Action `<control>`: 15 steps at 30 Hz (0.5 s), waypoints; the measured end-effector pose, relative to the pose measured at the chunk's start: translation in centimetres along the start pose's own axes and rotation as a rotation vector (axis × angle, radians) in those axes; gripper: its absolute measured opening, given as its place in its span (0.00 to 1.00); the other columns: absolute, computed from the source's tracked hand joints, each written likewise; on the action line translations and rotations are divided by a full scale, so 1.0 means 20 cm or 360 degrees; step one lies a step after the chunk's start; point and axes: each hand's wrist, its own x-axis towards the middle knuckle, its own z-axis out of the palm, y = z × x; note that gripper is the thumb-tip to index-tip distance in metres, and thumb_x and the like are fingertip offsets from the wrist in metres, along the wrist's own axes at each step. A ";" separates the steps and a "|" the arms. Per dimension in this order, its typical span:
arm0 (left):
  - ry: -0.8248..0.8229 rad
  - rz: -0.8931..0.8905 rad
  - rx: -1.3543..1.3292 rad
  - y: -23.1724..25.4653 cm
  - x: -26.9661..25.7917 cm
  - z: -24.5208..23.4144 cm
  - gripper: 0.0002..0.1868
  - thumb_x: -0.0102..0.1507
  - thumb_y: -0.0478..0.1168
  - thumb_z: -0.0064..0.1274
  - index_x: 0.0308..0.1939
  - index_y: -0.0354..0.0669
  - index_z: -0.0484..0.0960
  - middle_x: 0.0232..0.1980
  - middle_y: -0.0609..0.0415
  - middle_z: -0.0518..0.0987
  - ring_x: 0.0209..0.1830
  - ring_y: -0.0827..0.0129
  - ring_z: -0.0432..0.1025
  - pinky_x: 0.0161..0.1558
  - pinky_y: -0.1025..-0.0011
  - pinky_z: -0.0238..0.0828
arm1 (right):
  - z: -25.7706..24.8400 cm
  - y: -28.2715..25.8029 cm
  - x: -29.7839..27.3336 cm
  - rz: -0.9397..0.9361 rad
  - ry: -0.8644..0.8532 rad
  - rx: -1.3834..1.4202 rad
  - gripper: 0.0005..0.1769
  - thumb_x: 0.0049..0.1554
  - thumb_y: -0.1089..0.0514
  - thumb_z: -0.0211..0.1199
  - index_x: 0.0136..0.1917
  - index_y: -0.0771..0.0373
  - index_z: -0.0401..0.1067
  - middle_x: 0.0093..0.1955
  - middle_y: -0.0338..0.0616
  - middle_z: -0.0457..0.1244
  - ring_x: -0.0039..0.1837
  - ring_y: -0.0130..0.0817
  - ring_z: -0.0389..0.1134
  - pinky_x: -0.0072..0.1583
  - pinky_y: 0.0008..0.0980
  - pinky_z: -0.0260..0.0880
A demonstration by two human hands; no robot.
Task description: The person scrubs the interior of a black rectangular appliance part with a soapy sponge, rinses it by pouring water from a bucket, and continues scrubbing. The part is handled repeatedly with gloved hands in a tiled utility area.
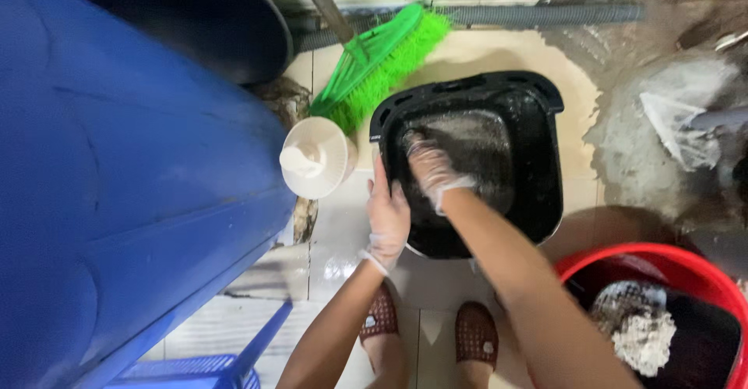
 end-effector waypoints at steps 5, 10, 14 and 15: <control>-0.0049 -0.0116 0.0019 -0.03 -0.03 -0.03 0.38 0.66 0.28 0.46 0.80 0.42 0.53 0.66 0.31 0.74 0.62 0.34 0.69 0.76 0.50 0.53 | 0.16 0.02 -0.29 -0.0244 0.0065 0.0005 0.19 0.60 0.59 0.48 0.63 0.66 0.67 0.47 0.60 0.69 0.48 0.51 0.74 0.43 0.52 0.74; -0.0055 -0.0086 -0.0032 -0.03 -0.05 -0.04 0.38 0.66 0.28 0.45 0.80 0.43 0.53 0.63 0.31 0.76 0.64 0.36 0.70 0.75 0.52 0.55 | 0.12 0.00 -0.02 -0.0186 0.0233 -0.0339 0.26 0.64 0.66 0.51 0.74 0.77 0.56 0.56 0.71 0.66 0.39 0.46 0.73 0.31 0.41 0.72; -0.0029 -0.0095 -0.0065 -0.01 -0.01 -0.02 0.38 0.66 0.27 0.45 0.80 0.43 0.52 0.63 0.32 0.76 0.61 0.36 0.72 0.75 0.50 0.52 | 0.03 0.02 0.04 -0.0161 0.0357 -0.0439 0.31 0.58 0.64 0.54 0.74 0.69 0.57 0.55 0.68 0.65 0.36 0.46 0.71 0.31 0.43 0.72; -0.0022 -0.0071 -0.0055 -0.01 -0.01 -0.02 0.38 0.66 0.27 0.45 0.80 0.43 0.52 0.65 0.32 0.76 0.61 0.36 0.71 0.74 0.49 0.51 | 0.05 0.02 -0.03 -0.0163 0.0243 -0.0161 0.34 0.55 0.65 0.53 0.75 0.65 0.58 0.54 0.66 0.65 0.38 0.49 0.72 0.34 0.44 0.73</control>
